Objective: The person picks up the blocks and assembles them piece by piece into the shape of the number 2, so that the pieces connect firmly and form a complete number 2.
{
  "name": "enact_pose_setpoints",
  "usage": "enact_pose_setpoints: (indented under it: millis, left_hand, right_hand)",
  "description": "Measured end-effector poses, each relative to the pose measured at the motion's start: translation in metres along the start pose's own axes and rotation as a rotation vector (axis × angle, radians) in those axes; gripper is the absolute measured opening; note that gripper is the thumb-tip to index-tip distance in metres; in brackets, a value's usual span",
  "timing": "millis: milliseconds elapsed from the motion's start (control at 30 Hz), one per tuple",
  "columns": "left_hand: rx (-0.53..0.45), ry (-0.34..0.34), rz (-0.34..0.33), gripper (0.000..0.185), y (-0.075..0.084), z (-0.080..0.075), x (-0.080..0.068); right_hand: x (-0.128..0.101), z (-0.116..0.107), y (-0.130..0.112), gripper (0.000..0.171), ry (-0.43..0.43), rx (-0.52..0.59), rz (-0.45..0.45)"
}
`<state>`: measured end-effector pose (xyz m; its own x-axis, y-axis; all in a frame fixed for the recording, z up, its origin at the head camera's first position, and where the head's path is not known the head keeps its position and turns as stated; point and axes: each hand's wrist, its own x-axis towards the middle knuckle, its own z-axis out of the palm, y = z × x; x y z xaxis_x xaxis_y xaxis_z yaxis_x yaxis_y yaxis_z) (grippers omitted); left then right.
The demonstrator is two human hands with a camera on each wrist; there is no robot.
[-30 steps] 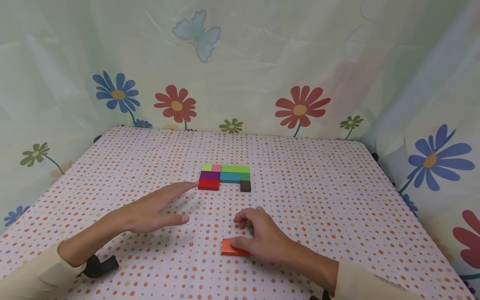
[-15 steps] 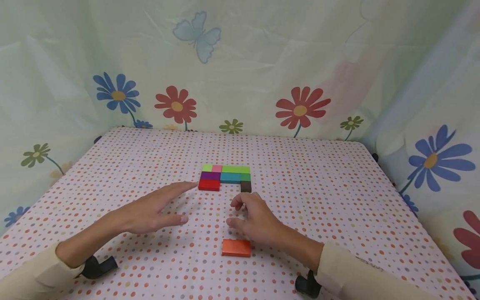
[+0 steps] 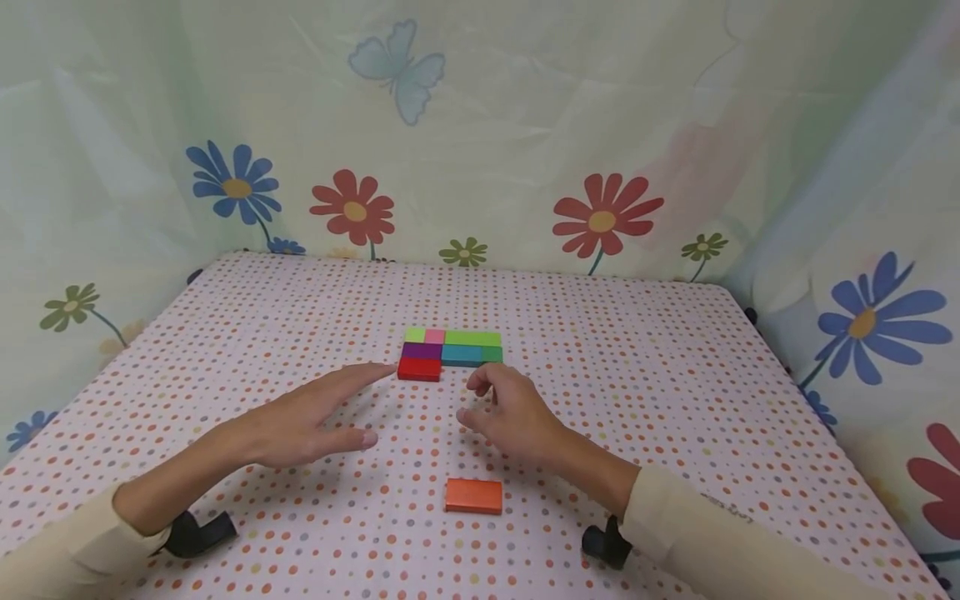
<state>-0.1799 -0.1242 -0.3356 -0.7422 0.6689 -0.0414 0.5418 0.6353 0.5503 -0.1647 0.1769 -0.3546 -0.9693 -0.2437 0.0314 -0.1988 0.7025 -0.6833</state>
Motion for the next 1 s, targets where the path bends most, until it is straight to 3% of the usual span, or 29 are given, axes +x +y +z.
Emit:
enact_pose_setpoints:
  millis: [700, 1000]
  left_hand:
    - [0.037, 0.006, 0.005, 0.084, -0.001, -0.001, 0.002]
    - [0.033, 0.001, 0.010, 0.083, 0.001, -0.002, 0.003]
  right_hand:
    - [0.030, -0.015, 0.014, 0.040, 0.093, -0.075, -0.010]
    - [0.046, -0.023, 0.017, 0.047, 0.138, -0.111, 0.040]
